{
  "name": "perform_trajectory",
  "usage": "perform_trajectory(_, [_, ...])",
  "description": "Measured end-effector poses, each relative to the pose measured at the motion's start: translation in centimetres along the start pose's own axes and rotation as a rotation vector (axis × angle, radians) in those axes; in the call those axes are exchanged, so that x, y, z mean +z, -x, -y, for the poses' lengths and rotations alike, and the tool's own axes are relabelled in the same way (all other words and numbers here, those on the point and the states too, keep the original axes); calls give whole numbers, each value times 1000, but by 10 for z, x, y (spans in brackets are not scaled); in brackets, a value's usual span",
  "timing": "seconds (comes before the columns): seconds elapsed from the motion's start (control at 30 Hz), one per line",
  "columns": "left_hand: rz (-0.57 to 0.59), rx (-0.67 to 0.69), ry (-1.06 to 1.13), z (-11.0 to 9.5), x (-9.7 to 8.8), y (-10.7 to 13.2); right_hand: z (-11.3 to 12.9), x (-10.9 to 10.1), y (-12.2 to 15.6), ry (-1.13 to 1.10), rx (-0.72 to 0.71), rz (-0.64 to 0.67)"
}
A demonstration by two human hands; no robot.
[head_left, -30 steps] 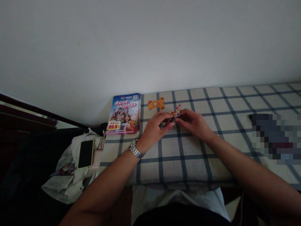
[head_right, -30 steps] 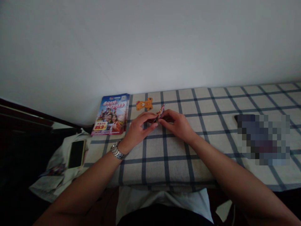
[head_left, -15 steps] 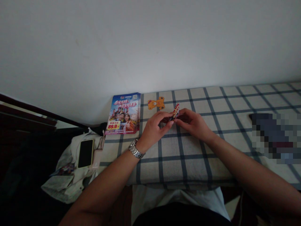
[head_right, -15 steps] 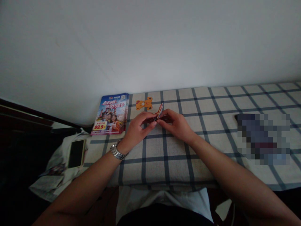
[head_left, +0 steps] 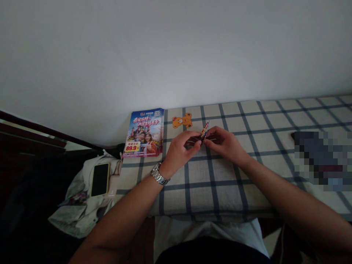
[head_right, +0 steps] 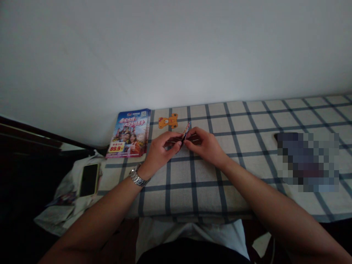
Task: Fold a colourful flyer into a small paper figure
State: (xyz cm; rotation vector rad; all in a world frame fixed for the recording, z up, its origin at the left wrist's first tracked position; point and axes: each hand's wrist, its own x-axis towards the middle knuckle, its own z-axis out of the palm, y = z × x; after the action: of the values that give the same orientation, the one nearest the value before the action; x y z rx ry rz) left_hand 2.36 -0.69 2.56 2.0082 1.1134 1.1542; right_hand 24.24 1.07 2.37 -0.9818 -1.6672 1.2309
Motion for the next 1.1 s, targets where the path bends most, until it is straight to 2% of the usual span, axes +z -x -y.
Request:
perform_trajectory(0.7, [-24,-27,-34,1,-1,-1,1,0,-1,42,-1,-31])
perform_trajectory(1.1, [-14,-63,49,4,1,0,-1,0,-3,-22,51,-38])
